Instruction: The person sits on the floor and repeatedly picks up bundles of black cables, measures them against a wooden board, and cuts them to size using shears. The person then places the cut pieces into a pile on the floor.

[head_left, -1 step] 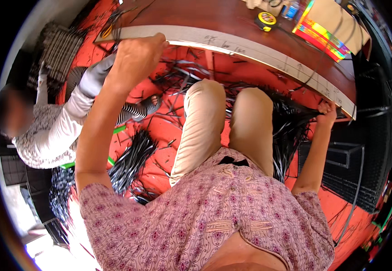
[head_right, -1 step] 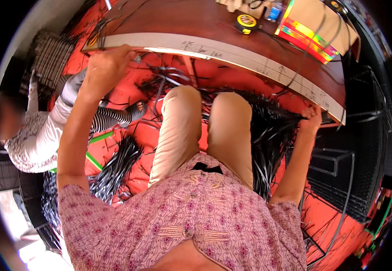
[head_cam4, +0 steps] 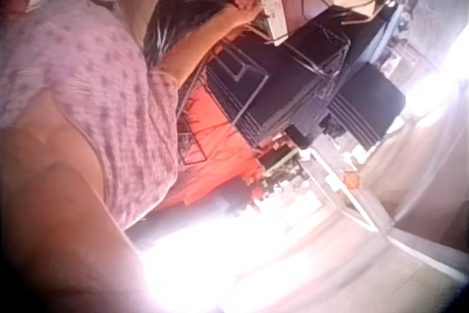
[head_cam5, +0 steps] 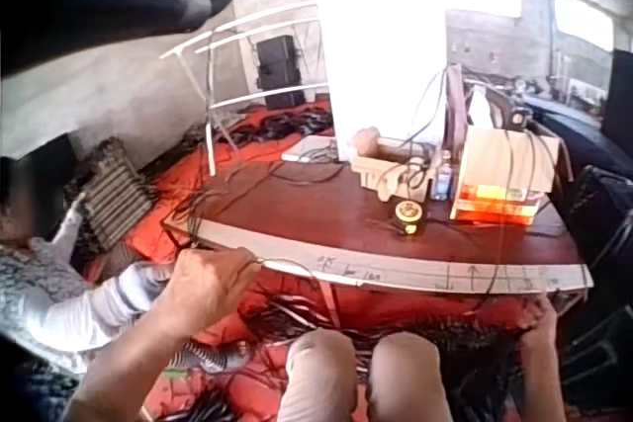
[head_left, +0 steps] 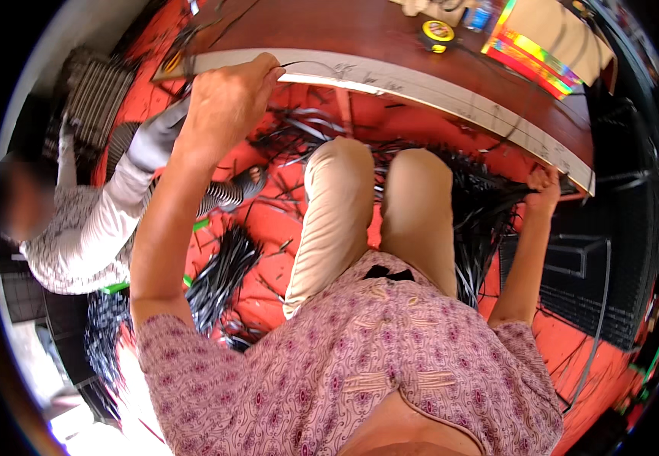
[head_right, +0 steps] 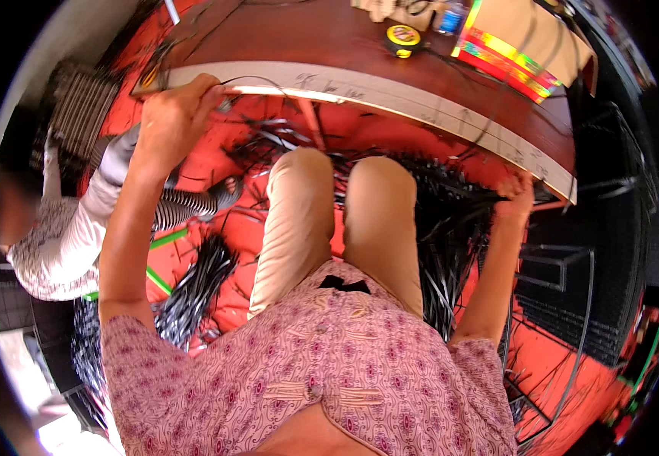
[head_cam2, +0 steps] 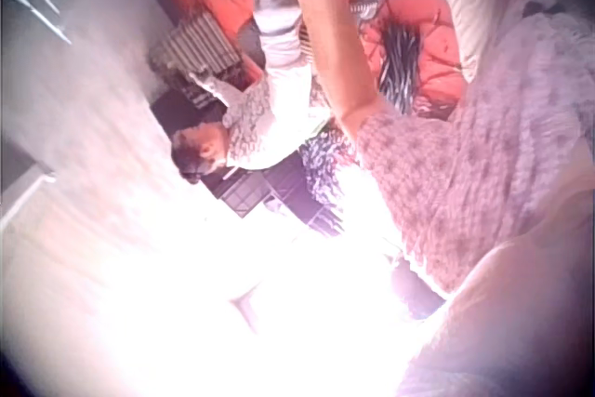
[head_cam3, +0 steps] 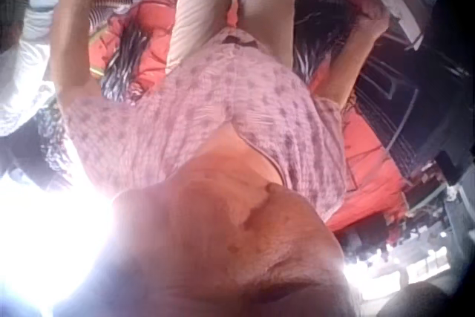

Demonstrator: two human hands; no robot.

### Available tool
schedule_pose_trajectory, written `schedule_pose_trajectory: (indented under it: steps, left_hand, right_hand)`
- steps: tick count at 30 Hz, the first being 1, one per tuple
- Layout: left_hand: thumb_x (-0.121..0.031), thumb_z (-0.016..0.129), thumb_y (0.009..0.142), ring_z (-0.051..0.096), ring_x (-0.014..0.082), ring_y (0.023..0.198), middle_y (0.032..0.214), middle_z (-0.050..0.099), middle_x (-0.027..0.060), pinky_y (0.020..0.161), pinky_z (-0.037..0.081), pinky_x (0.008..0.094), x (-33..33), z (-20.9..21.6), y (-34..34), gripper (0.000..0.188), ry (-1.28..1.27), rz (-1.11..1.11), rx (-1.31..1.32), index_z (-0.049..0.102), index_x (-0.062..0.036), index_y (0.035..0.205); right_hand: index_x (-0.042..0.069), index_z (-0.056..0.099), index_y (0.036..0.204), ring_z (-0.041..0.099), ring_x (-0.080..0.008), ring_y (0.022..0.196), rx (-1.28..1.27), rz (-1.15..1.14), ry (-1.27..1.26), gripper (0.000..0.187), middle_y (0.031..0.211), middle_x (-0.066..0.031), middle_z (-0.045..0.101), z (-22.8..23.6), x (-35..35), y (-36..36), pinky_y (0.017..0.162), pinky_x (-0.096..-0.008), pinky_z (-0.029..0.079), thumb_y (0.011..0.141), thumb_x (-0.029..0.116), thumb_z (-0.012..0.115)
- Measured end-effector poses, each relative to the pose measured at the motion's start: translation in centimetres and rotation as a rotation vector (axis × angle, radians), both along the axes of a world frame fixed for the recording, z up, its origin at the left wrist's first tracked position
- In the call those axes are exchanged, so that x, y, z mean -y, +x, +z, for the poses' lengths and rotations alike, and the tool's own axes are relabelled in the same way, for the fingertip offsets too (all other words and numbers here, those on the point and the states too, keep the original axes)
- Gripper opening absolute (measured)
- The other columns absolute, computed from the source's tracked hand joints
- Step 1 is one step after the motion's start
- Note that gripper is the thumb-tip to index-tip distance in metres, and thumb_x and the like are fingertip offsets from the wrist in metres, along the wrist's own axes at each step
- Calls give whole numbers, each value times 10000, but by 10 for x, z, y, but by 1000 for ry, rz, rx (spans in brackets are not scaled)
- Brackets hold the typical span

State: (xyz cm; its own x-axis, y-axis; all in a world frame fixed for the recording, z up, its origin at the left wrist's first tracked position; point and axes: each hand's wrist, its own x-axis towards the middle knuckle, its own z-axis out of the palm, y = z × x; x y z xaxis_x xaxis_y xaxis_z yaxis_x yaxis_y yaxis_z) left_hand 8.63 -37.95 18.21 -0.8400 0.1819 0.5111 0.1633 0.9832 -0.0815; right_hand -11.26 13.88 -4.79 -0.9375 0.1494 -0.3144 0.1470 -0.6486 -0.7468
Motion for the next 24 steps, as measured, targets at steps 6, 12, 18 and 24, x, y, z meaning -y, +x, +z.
schedule_pose_trajectory:
  steps: [6, 12, 18, 24]
  left_hand:
    - [-167, 622, 860, 594, 271, 536, 624, 602, 90, 503, 467, 360, -121, 33, -35, 64, 238, -113, -384, 621, -111, 892]
    - [-87, 640, 775, 504, 193, 467, 570, 485, 32, 455, 402, 322, -223, 10, -47, 94, 183, -417, -397, 600, -104, 859]
    - [-92, 608, 787, 522, 160, 538, 586, 475, 12, 516, 409, 307, -241, -56, -21, 218, 114, -558, -71, 600, -24, 994]
    - [-91, 603, 820, 552, 255, 561, 645, 572, 76, 529, 426, 372, -198, -96, 16, 130, 121, -354, 261, 616, -75, 948]
  right_hand:
    - [140, 577, 793, 214, -65, 371, -216, 412, -197, 265, 487, 82, 270, 79, 88, 119, 379, -250, 192, 920, 371, 549]
    - [106, 666, 993, 259, -67, 389, -185, 561, -404, 333, 639, -33, 547, 91, 109, 162, 413, -238, 234, 925, 405, 537]
    - [90, 629, 1076, 277, -67, 392, -211, 259, -691, 319, 1027, -140, 662, 84, 74, 138, 436, -235, 271, 948, 351, 498]
    - [76, 618, 1035, 310, -62, 380, -64, -37, -821, 374, 1057, -121, 665, 50, 33, 126, 431, -235, 291, 965, 391, 428]
